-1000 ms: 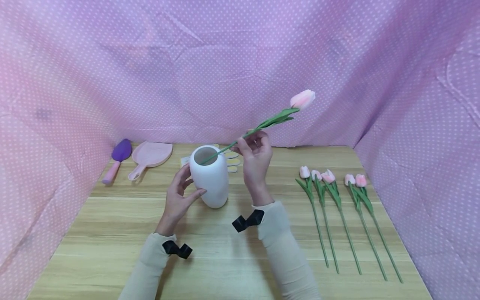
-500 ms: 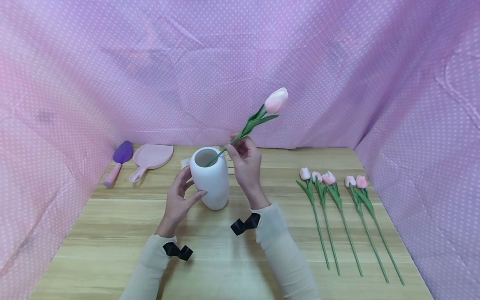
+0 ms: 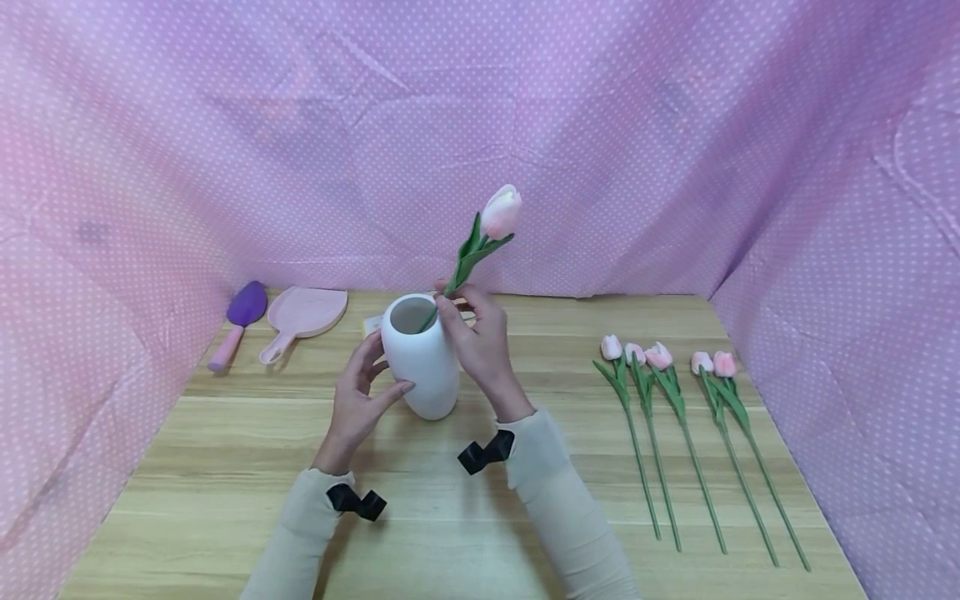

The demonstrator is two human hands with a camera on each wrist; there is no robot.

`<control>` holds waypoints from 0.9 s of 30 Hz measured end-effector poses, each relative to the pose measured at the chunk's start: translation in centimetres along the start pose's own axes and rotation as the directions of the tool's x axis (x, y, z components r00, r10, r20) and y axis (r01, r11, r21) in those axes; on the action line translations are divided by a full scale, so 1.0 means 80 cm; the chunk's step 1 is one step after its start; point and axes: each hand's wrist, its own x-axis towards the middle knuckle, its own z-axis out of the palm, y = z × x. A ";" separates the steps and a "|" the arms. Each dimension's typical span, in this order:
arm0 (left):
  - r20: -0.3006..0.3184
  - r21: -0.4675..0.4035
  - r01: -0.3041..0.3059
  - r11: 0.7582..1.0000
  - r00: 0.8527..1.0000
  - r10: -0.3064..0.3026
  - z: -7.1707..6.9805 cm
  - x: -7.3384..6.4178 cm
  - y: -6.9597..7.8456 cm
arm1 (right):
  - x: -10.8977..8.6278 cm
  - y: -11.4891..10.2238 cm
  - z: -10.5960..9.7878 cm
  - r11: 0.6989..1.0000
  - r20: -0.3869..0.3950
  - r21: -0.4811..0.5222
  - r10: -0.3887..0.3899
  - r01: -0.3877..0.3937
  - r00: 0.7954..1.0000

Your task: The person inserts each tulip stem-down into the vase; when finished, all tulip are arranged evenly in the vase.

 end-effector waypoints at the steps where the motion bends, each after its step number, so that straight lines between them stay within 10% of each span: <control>1: 0.001 0.000 0.001 1.000 1.000 -0.001 0.000 0.000 0.000 | 0.000 0.000 0.000 1.000 0.010 -0.010 0.000 0.000 1.000; 20: 0.002 0.007 -0.010 1.000 1.000 0.010 0.001 0.001 -0.001 | 0.013 -0.018 0.008 0.946 0.295 -0.325 0.114 -0.013 0.949; 27: 0.004 0.015 0.003 1.000 1.000 -0.003 0.000 0.000 0.000 | 0.012 -0.021 0.009 0.934 0.288 -0.343 0.202 -0.096 0.936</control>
